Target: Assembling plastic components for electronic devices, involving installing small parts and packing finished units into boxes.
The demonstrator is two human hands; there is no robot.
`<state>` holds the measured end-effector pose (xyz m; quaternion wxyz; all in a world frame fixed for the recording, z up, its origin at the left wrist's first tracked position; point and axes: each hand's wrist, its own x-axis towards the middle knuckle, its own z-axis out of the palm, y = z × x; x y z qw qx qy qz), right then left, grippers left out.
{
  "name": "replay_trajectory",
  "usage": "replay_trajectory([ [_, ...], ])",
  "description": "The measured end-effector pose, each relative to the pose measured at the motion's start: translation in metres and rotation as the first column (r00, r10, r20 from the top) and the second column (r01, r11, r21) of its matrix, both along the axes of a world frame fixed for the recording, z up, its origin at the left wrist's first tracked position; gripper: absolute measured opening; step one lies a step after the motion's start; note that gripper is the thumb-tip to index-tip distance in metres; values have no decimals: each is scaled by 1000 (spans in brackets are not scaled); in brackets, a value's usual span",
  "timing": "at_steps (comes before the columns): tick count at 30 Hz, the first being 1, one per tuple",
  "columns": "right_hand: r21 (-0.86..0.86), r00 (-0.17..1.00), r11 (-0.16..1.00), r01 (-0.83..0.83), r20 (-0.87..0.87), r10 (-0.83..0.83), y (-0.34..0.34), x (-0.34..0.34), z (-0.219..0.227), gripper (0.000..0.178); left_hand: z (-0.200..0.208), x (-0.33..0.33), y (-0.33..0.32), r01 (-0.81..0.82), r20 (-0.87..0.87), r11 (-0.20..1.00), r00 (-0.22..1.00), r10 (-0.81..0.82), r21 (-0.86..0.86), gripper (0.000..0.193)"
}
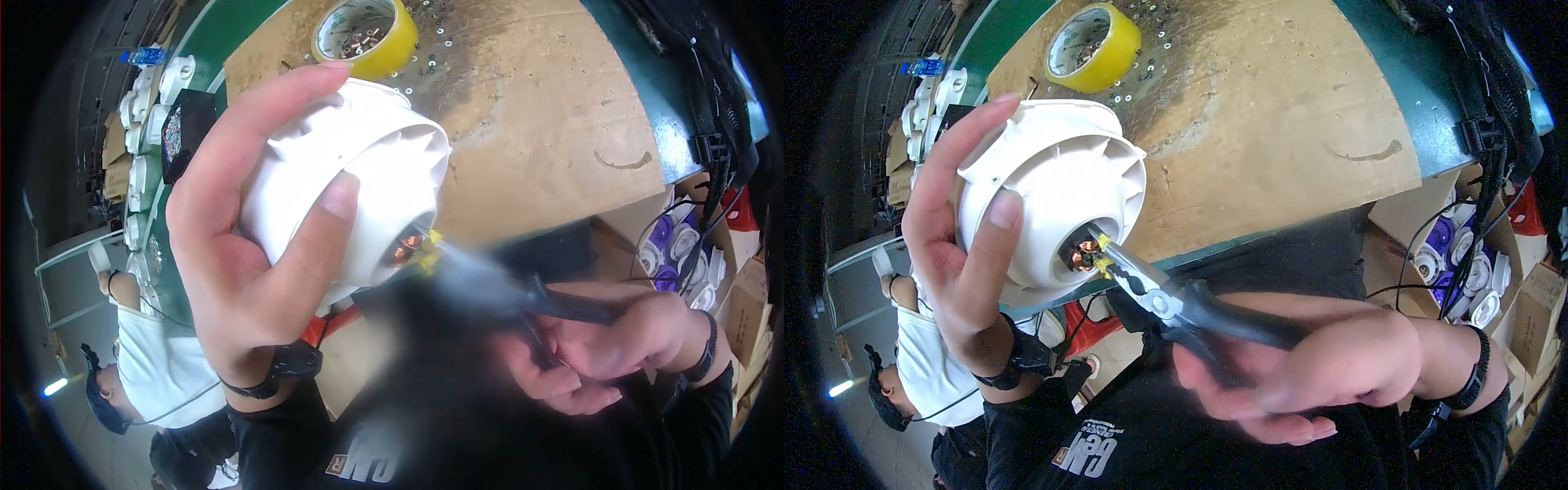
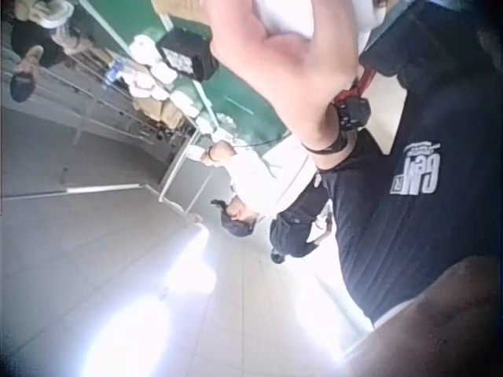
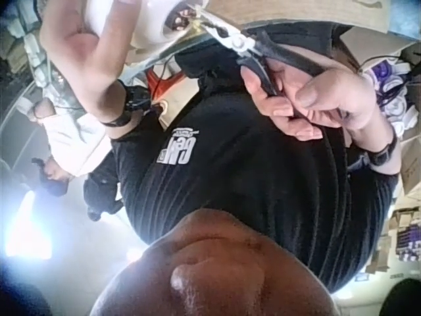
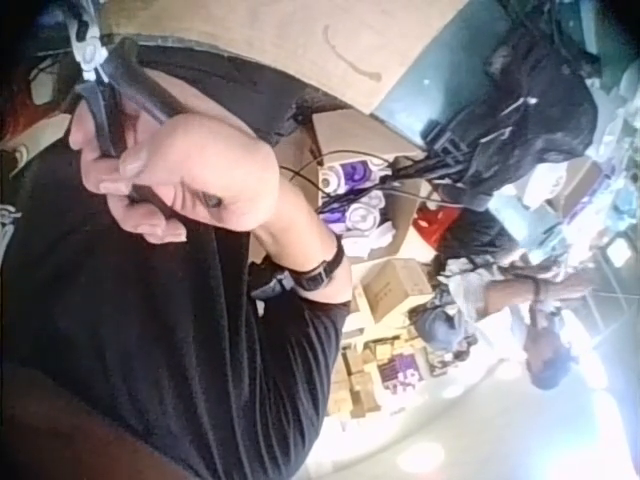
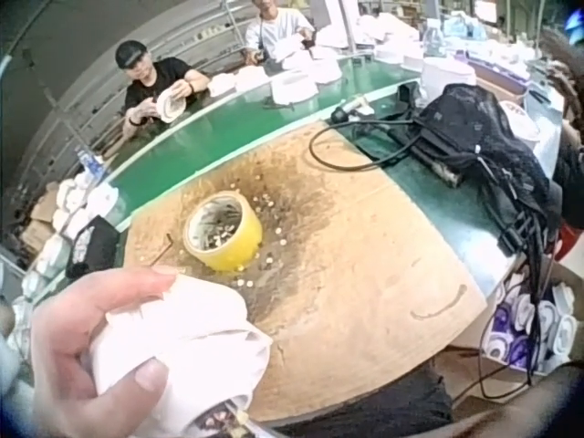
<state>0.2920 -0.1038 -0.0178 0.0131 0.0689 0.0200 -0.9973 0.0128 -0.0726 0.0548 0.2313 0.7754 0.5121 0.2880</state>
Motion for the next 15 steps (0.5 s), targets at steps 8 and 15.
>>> replay_trajectory([
  [8, 860, 846, 178, -478, 505, -171, 2, 10, 54, 50, 13, 27, 6, 59, -172, 998, 983, -60, -15, 49],
  [15, 800, 951, 591, -106, 256, -175, -5, 62, 33, 44, 13, 11, 23, -67, -259, 997, 964, 55, -38, 43],
])
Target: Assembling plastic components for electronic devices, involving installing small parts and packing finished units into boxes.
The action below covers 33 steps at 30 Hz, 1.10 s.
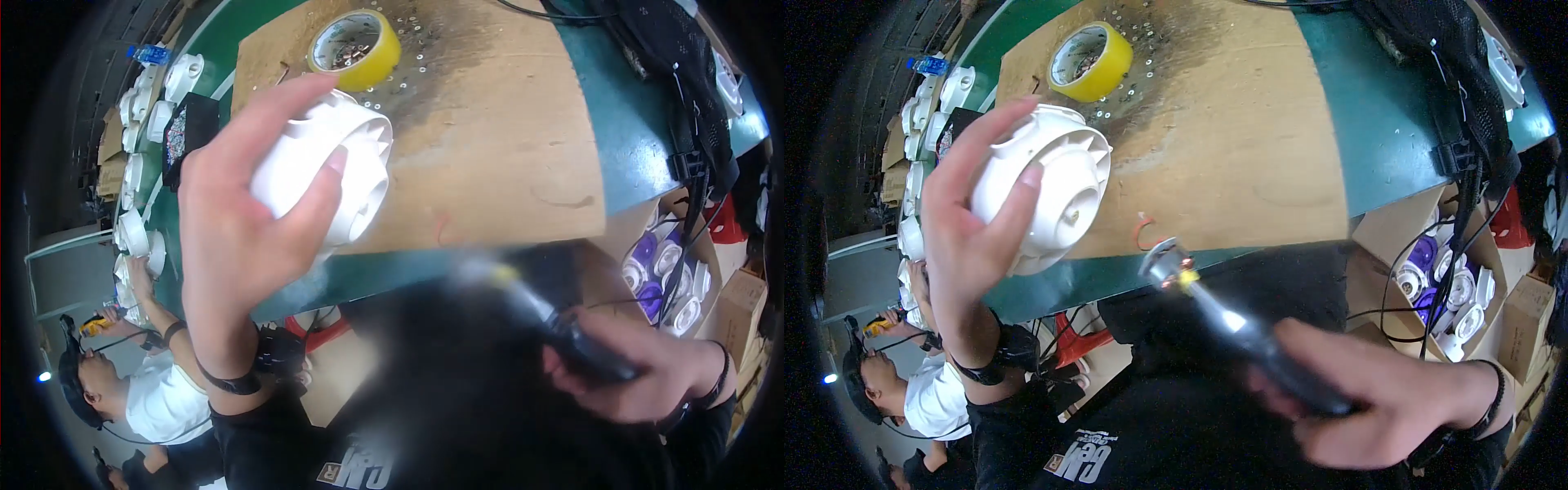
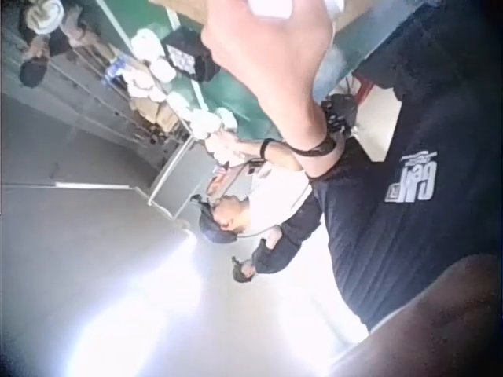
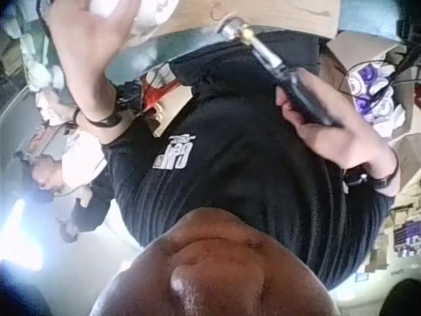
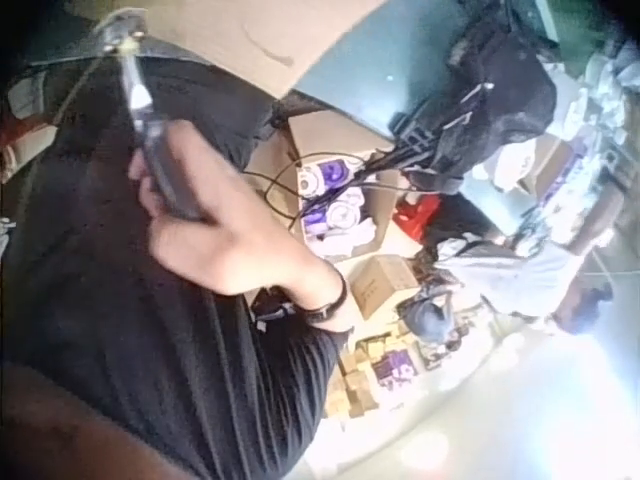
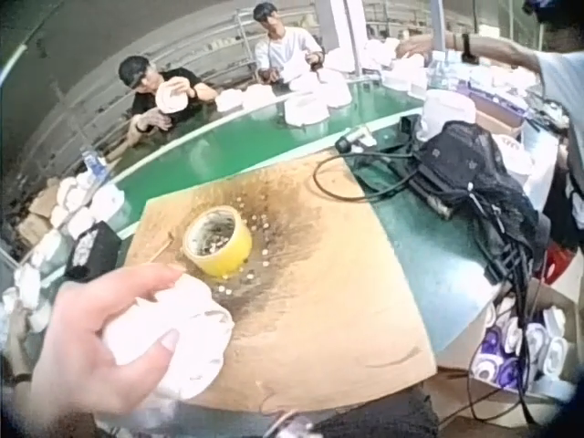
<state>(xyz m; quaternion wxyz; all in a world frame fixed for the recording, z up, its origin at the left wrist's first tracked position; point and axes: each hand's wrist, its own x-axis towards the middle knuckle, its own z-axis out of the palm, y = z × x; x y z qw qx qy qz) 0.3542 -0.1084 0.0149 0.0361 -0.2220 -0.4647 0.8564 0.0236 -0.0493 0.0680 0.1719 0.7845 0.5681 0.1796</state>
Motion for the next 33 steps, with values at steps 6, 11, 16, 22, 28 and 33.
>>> replay_trajectory([
  [6, -167, 941, 931, 324, 158, -299, 24, 27, 29, 47, 2, -9, -11, -216, 527, 973, 818, 229, -88, 44],
  [11, 140, 835, 834, 534, 66, -546, 88, 11, 30, 25, 5, -14, 0, -259, 792, 946, 528, 306, -193, 46],
  [16, 88, 817, 814, 575, -4, -577, 213, -22, 28, 27, 14, -37, 61, -123, 860, 902, 272, 431, -413, 38],
  [22, 89, 758, 756, 649, -160, -632, 227, -5, 43, 38, -14, -45, 189, -110, 680, 716, 243, 692, -689, 50],
  [28, 552, 483, 295, 780, -232, -844, 145, 91, 89, 46, -70, -56, 296, -142, 660, 669, 114, 743, -729, 46],
  [33, 853, -21, -57, 519, -54, -998, 111, 190, 74, 43, -71, -71, 319, 94, 769, 765, 135, 625, -638, 63],
])
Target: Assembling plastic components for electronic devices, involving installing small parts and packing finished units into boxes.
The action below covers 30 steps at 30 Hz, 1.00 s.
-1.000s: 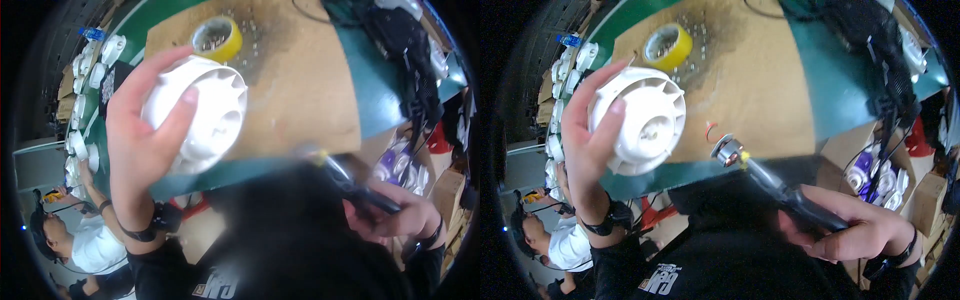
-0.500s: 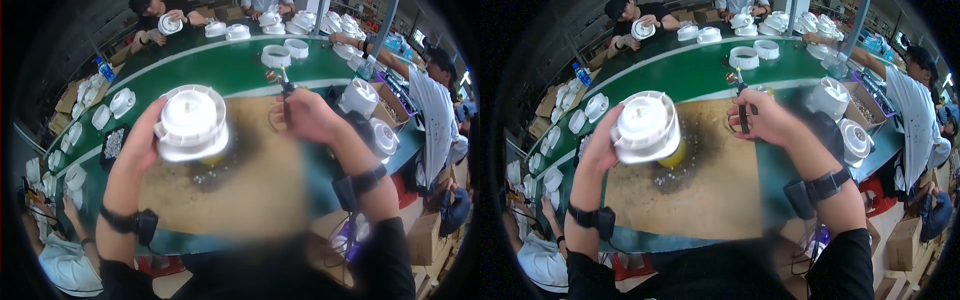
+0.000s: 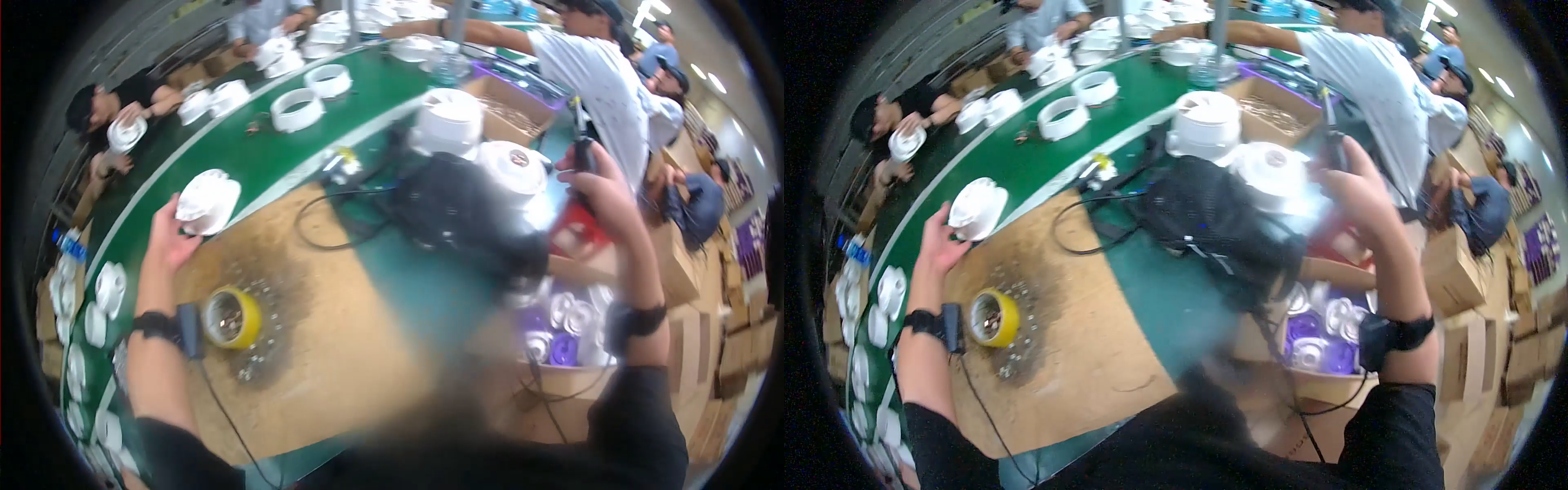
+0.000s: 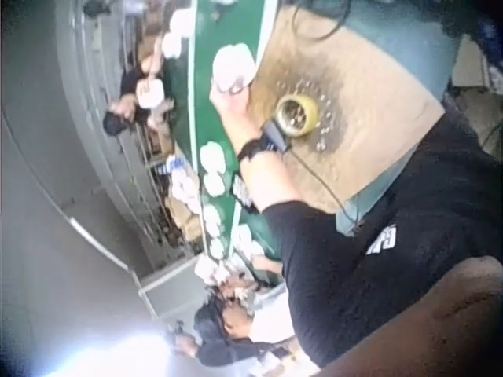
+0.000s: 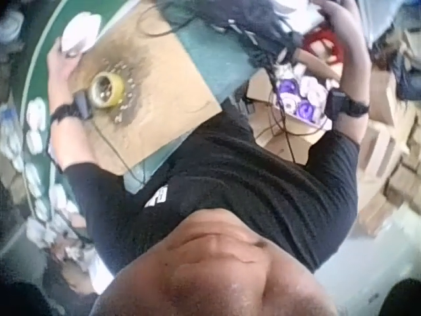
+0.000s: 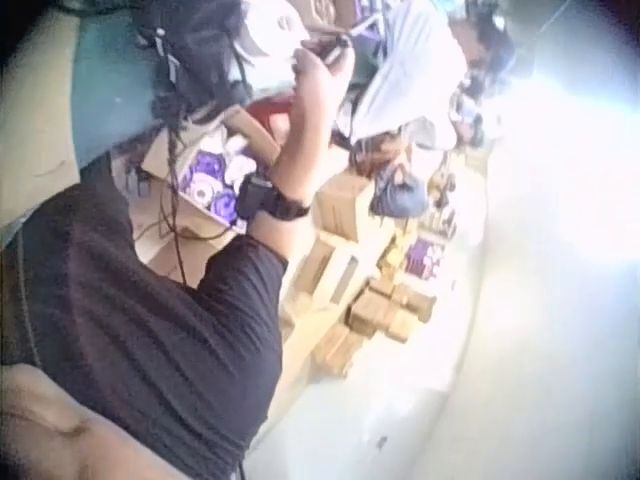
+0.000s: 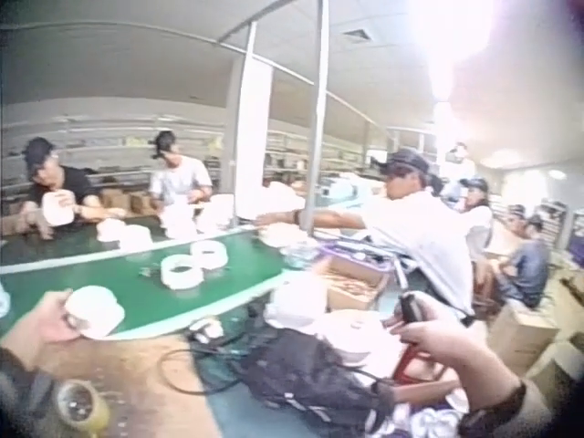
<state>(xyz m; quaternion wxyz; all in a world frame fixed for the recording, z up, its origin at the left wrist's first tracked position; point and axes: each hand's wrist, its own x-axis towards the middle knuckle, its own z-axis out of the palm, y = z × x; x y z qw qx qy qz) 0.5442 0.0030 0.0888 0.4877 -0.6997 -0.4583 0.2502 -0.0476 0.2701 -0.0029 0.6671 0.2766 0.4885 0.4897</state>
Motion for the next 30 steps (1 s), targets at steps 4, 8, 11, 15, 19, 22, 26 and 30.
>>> replay_trajectory([
  [4, -30, 955, 996, 82, 288, -70, 10, 49, -64, 51, 14, -1, -13, -33, -513, 999, 858, 31, 5, 81],
  [8, 24, 813, 991, 130, 570, -120, 35, 25, -79, 73, 53, 30, -85, 220, -624, 972, 772, -120, 84, 62],
  [11, -35, 783, 986, 164, 613, -108, 63, 14, -71, 82, 85, 55, -154, 308, -621, 946, 763, -179, 106, 33],
  [15, -143, 746, 968, 204, 664, -59, 79, 17, -80, 83, 88, 71, -225, 438, -671, 878, 712, -208, 192, 31],
  [19, -112, 765, 960, 256, 630, -130, 70, 12, -69, 76, 89, 94, -278, 490, -645, 855, 710, -281, 167, 28],
  [22, -86, 809, 964, 250, 566, -159, 70, 12, -79, 73, 73, 104, -299, 484, -576, 856, 758, -306, 182, 25],
  [26, 129, 825, 948, 291, 467, -317, 50, 30, -81, 69, 66, 135, -308, 540, -532, 818, 761, -372, 201, 23],
  [30, 191, 962, 943, 272, -37, -270, 30, 55, -55, 51, 66, 162, -304, 627, -457, 761, 733, -504, 168, 24],
])
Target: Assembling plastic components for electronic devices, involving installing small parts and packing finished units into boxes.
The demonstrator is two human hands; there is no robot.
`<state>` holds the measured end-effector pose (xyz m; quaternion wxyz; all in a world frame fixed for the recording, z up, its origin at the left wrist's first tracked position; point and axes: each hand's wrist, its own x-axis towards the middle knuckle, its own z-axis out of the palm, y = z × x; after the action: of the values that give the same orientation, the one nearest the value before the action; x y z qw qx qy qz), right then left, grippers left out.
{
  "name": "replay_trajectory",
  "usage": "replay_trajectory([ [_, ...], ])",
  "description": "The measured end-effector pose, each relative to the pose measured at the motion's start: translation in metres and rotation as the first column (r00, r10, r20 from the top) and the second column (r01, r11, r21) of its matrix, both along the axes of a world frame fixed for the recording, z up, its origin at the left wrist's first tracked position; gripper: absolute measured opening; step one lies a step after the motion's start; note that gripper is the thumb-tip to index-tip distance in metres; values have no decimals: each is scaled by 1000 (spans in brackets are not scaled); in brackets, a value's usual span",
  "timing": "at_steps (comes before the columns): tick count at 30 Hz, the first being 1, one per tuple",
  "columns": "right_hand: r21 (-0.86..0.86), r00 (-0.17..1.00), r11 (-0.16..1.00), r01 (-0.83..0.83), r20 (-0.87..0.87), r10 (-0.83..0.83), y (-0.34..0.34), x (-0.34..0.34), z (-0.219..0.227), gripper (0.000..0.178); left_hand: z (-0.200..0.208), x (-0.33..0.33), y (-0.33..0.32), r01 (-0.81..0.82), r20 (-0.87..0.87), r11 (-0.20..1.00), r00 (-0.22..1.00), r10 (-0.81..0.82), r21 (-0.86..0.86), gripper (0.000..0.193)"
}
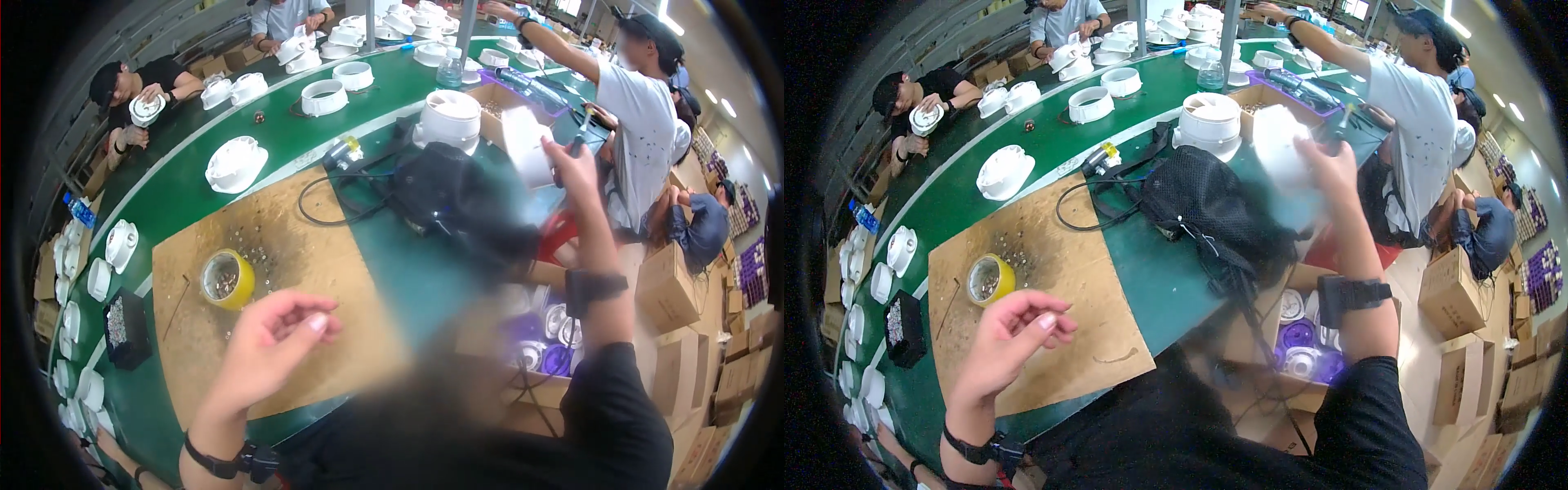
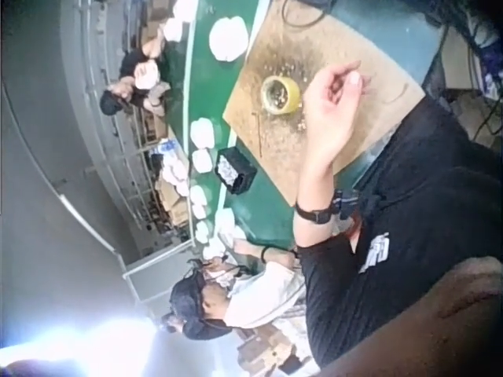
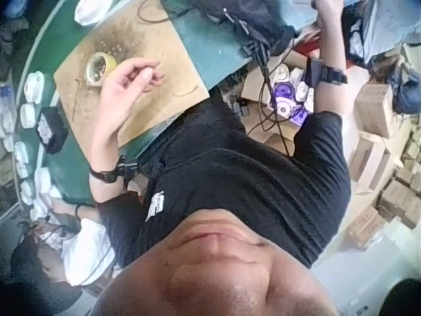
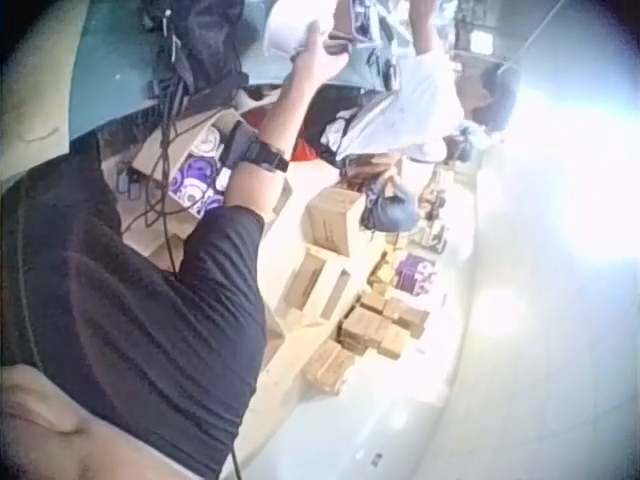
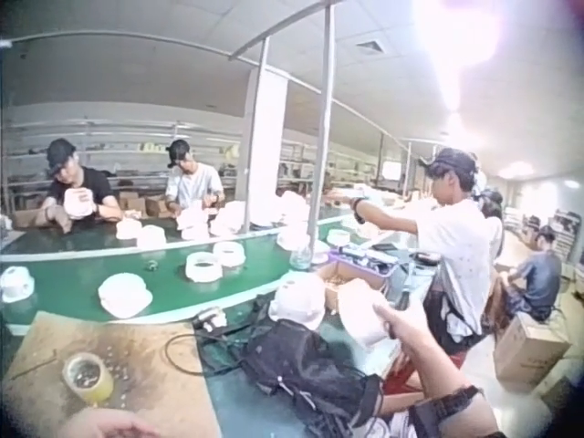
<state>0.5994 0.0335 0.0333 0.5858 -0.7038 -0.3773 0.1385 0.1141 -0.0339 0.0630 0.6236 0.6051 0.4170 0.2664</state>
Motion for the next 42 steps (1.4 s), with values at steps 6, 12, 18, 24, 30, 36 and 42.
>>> replay_trajectory([
  [6, 386, 863, 851, -355, -215, 458, -52, -130, 35, 35, -1, 52, 5, -31, 259, 997, 966, 13, 68, 58],
  [12, 194, 566, 541, -819, 115, 816, -105, -273, 18, 70, 0, 33, -15, -433, 483, 890, 816, 318, 146, 68],
  [18, 271, -10, 303, -913, -760, 650, -114, -285, 18, 71, 8, -98, -50, -591, 348, 800, 776, 527, 105, 82],
  [24, 436, -436, -36, -899, -889, 139, -109, -316, 10, 108, -15, -150, -66, -664, 347, 747, 696, 629, -22, 61],
  [30, 520, -464, -202, -830, -845, -266, -108, -355, 9, 87, -22, -172, -72, -654, 229, 755, 744, 628, 51, 61],
  [36, 481, -444, -260, -838, -876, -189, -111, -376, -11, 95, -30, -182, -70, -632, 138, 771, 773, 619, 84, 60],
  [42, 632, -556, -186, -752, -761, -335, -104, -375, -29, 66, -28, -181, -67, -602, 92, 789, 799, 595, 121, 60],
])
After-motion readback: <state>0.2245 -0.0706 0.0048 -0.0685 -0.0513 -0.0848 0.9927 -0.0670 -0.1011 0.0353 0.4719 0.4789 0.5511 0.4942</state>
